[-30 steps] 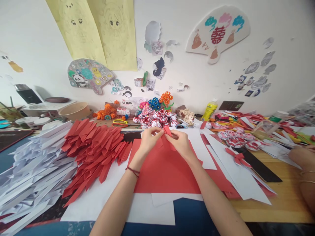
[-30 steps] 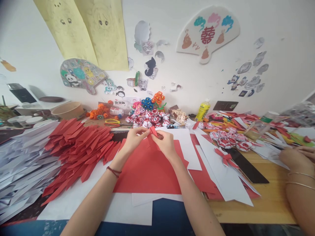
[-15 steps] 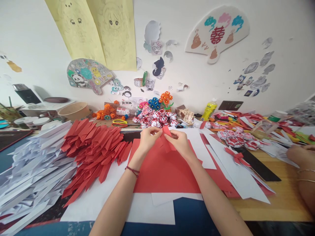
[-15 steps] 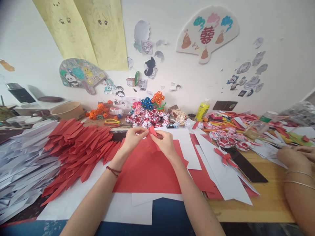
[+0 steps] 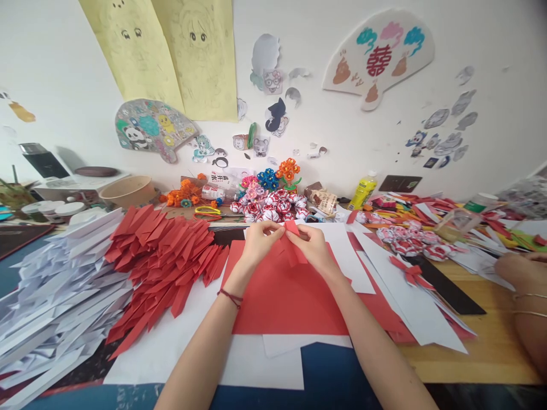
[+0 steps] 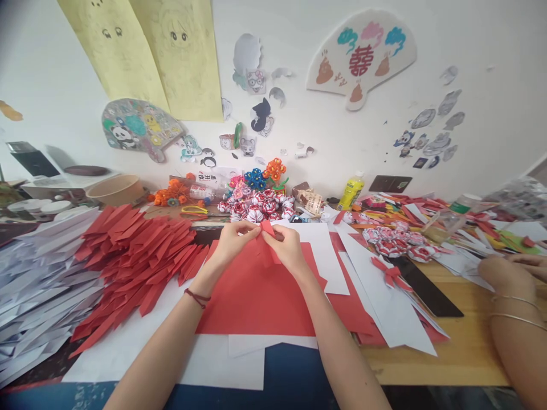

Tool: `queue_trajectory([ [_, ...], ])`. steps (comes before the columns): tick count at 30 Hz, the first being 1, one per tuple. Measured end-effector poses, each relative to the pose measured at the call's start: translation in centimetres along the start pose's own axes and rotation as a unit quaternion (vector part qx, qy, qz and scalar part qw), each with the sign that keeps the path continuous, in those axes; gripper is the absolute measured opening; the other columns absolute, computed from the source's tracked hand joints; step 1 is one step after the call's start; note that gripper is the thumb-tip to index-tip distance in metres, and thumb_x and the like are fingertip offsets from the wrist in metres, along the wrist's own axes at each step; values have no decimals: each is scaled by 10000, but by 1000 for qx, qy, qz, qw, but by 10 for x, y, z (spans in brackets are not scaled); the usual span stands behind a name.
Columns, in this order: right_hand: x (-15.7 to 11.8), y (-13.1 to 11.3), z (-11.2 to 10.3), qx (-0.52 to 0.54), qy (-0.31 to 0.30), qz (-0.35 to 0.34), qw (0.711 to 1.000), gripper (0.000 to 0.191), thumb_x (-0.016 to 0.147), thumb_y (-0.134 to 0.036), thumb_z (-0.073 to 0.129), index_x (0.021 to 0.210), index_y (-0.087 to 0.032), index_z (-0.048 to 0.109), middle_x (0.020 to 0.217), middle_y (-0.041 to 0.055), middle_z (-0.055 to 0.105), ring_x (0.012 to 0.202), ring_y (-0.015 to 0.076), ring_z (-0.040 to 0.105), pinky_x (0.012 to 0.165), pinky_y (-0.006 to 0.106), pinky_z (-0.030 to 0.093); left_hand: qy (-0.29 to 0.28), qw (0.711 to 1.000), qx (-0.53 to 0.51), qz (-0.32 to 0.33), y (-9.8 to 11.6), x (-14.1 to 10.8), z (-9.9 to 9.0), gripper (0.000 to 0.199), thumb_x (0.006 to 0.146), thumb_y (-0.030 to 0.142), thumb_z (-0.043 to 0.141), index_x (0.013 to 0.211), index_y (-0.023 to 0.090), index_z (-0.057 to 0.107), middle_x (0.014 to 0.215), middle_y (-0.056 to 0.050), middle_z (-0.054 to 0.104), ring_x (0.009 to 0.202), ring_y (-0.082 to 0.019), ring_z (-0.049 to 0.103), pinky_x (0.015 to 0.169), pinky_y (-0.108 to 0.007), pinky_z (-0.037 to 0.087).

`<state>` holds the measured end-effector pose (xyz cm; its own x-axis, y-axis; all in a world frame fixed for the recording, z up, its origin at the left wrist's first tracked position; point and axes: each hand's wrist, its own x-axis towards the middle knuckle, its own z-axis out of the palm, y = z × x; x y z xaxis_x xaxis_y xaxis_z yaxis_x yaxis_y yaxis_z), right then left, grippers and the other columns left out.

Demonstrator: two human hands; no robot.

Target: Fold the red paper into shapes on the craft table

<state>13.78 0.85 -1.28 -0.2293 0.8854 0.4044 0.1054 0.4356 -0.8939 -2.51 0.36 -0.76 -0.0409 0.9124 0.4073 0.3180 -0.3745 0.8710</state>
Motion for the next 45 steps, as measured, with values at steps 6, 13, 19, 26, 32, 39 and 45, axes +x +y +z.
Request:
queue_trajectory([
  [6,-1,-6,0,-34,3,4,999,342,791,-518,623,781,-177,653,726,32,620,718,203,573,595,273,429,17,1000,-5,6,2,0,-1,239,799,391,626,830,174,719,844,-46,722,715,-150,610,651,-244,460],
  [13,-2,-10,0,-59,7,-3,998,385,774,-551,618,671,-181,588,629,7,531,647,166,498,552,259,380,28,999,17,8,6,0,-2,211,804,355,613,789,165,703,785,-37,704,693,-143,588,656,-246,443],
  [19,-2,-12,0,-44,4,-7,999,372,767,-531,628,660,-179,578,648,11,543,650,167,504,560,262,390,21,1000,17,14,11,-1,-2,176,819,309,582,759,169,670,777,-16,688,688,-129,571,657,-232,431],
  [26,-2,-12,0,-14,-16,0,1000,324,789,-489,632,713,-174,608,712,19,601,691,177,555,598,262,428,10,1000,5,30,11,-2,-1,181,836,327,571,786,172,648,802,-17,680,688,-123,574,639,-223,435],
  [32,-1,-10,0,-2,0,-3,1000,291,817,-461,616,804,-173,654,811,42,663,782,210,613,661,282,477,-6,1000,-14,18,4,-1,-1,227,823,386,603,842,173,679,853,-37,699,703,-133,592,632,-230,449],
  [39,-2,-9,-1,20,-26,10,999,294,787,-424,659,944,-177,689,967,68,711,900,242,656,765,329,519,10,1000,1,18,5,0,-3,199,798,362,630,812,174,696,815,-39,709,682,-138,601,618,-236,446],
  [45,-3,-11,-1,24,-29,15,999,287,784,-399,663,957,-173,701,973,79,718,910,256,662,776,348,524,12,1000,1,19,5,1,-4,189,784,351,647,811,173,703,800,-40,710,683,-140,603,620,-240,446],
])
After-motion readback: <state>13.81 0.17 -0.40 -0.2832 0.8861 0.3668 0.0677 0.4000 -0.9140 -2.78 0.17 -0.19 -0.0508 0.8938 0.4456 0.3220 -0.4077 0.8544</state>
